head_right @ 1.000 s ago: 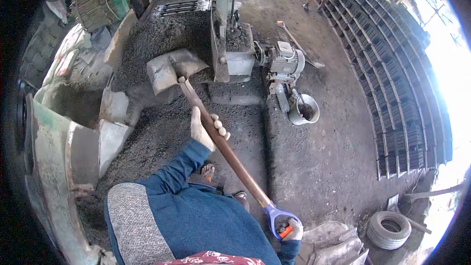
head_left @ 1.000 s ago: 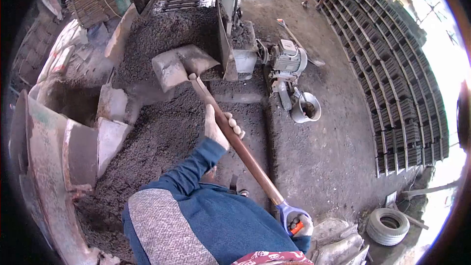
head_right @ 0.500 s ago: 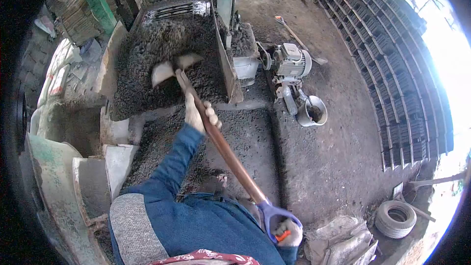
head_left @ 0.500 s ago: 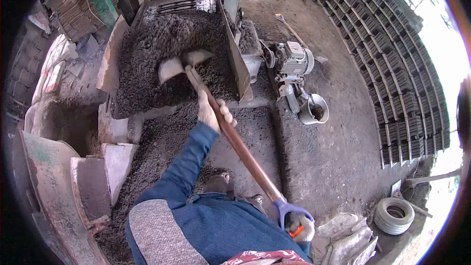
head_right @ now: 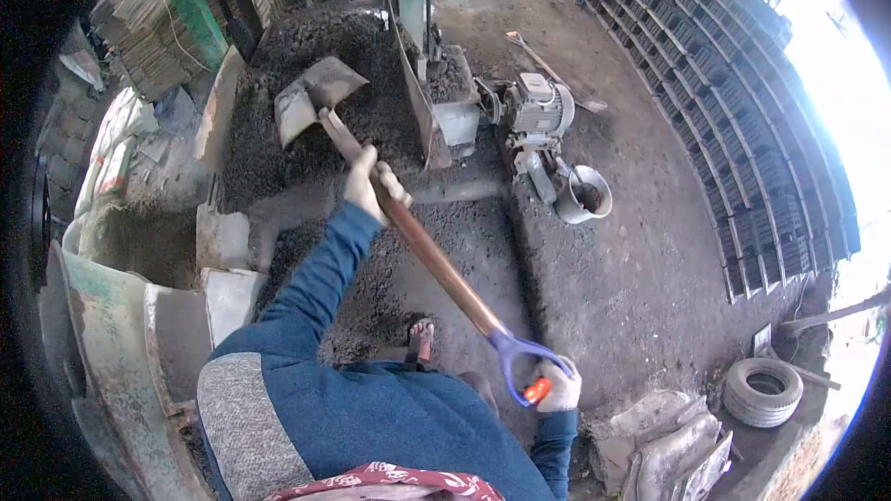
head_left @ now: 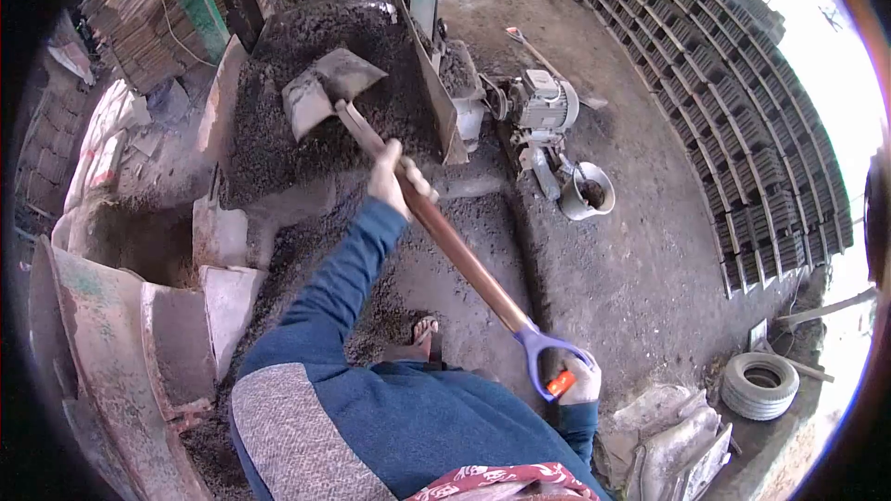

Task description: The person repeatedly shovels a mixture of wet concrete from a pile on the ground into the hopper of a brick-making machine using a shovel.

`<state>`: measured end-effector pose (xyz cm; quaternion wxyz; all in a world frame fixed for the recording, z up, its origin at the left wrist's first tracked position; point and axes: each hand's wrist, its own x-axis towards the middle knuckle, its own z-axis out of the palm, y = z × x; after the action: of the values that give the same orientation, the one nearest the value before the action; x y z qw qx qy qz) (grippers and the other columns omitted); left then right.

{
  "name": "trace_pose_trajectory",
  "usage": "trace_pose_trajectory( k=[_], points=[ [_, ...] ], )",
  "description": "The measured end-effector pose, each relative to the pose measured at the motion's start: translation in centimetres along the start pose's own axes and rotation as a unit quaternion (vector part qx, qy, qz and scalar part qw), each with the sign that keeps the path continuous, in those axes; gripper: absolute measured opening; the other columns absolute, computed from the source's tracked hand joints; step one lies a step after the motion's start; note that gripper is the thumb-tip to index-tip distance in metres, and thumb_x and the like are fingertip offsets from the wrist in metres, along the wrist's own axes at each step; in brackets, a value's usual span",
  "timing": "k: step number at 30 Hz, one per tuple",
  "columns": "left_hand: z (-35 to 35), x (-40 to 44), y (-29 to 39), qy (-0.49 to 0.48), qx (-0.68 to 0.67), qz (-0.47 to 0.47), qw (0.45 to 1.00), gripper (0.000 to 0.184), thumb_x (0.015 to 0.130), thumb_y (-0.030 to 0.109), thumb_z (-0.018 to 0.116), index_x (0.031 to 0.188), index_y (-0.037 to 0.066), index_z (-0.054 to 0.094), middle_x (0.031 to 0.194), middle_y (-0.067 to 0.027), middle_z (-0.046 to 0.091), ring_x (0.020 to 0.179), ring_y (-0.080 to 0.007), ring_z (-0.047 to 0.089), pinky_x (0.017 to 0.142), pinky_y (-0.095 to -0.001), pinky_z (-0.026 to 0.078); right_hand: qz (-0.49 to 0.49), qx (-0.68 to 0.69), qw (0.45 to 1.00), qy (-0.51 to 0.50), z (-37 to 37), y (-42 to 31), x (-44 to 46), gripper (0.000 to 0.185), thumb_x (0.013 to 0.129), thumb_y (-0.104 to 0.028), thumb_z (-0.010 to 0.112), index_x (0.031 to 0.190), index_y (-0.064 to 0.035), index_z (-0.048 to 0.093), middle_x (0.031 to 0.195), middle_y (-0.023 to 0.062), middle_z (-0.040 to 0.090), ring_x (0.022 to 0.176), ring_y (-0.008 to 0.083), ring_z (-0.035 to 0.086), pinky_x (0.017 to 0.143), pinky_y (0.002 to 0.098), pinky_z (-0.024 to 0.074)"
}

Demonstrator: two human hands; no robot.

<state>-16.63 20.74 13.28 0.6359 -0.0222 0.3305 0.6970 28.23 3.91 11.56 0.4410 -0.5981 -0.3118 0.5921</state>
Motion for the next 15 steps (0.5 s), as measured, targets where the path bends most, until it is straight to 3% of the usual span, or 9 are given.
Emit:
trace_pose_trajectory(
  k=[3, 4, 6, 10, 13, 14, 15],
  points=[
    [-0.1, -5.8, -7.3, -0.077, -0.024, -0.046, 0.996, 0.039, 0.094, 0.047, 0.052, 0.07, 0.016, 0.053, 0.054, -0.0009, 0.051, 0.05, -0.0229, 0.053, 0.064, -0.0493, 0.046, -0.032, -0.097, 0.992, 0.076, -12.9, 8.2, 1.7, 0.016, 0.073, -0.002, 0.063, 0.089, 0.001, 0.064, 0.077, 0.0094, 0.065, 0.063, 0.0174, 0.061, 0.059, 0.0296, 0.0508],
    [-0.1, -7.3, -9.4, -0.093, -0.019, -0.054, 0.994, 0.036, 0.095, 0.042, 0.051, 0.073, 0.014, 0.054, 0.058, -0.0026, 0.054, 0.055, -0.0246, 0.056, 0.067, -0.0523, 0.048, 0.024, -0.047, 0.994, 0.094, -18.8, 11.4, 2.4, 0.016, 0.072, -0.002, 0.062, 0.087, 0.0008, 0.064, 0.079, 0.0096, 0.066, 0.066, 0.0172, 0.062, 0.062, 0.0296, 0.0516],
    [-0.2, -10.2, -13.2, -0.088, -0.046, -0.11, 0.989, 0.031, 0.096, 0.036, 0.053, 0.075, 0.013, 0.055, 0.063, -0.0039, 0.056, 0.059, -0.0265, 0.058, 0.071, -0.0557, 0.049, -0.091, -0.278, 0.955, 0.049, -25.0, 12.3, -0.4, 0.016, 0.081, -0.009, 0.06, 0.087, -0.0026, 0.073, 0.081, 0.0027, 0.071, 0.066, 0.0137, 0.064, 0.059, 0.0284, 0.0502],
    [0.5, -15.3, -19.2, -0.098, -0.067, -0.186, 0.975, 0.023, 0.095, 0.029, 0.056, 0.079, 0.012, 0.055, 0.068, -0.0053, 0.057, 0.066, -0.0277, 0.06, 0.081, -0.0572, 0.048, -0.032, -0.199, 0.974, 0.1, -34.6, 12.2, -7.2, 0.019, 0.076, -0.01, 0.058, 0.085, 0.0012, 0.07, 0.082, 0.0083, 0.068, 0.072, 0.0175, 0.064, 0.067, 0.0314, 0.0522],
    [-0.2, -16.2, -21.8, -0.091, -0.069, -0.213, 0.97, 0.02, 0.094, 0.028, 0.056, 0.083, 0.011, 0.053, 0.068, -0.0074, 0.056, 0.065, -0.0298, 0.06, 0.08, -0.0574, 0.049, 0.058, -0.042, 0.992, 0.101, -30.6, 5.8, -13.0, 0.023, 0.07, -0.016, 0.057, 0.081, 0.0018, 0.066, 0.079, 0.0131, 0.066, 0.069, 0.024, 0.063, 0.067, 0.0343, 0.0542],
    [-0.1, -15.8, -21.4, -0.088, 0.0, -0.167, 0.982, 0.022, 0.094, 0.029, 0.056, 0.084, 0.01, 0.053, 0.067, -0.0067, 0.056, 0.063, -0.0296, 0.06, 0.079, -0.0584, 0.05, 0.017, 0.077, 0.98, 0.18, -32.5, 9.6, -12.5, 0.02, 0.07, -0.018, 0.059, 0.076, 0.0003, 0.061, 0.069, 0.0119, 0.062, 0.057, 0.0236, 0.06, 0.055, 0.0335, 0.0521],
    [-0.5, -14.9, -21.0, -0.083, -0.006, -0.158, 0.984, 0.022, 0.094, 0.03, 0.056, 0.084, 0.011, 0.053, 0.066, -0.006, 0.056, 0.063, -0.0287, 0.06, 0.077, -0.0579, 0.05, 0.078, 0.111, 0.983, 0.122, -29.8, 7.3, -13.5, 0.019, 0.071, -0.016, 0.059, 0.079, 0.0004, 0.062, 0.073, 0.0118, 0.063, 0.057, 0.0222, 0.059, 0.053, 0.0335, 0.0515]
  ],
)
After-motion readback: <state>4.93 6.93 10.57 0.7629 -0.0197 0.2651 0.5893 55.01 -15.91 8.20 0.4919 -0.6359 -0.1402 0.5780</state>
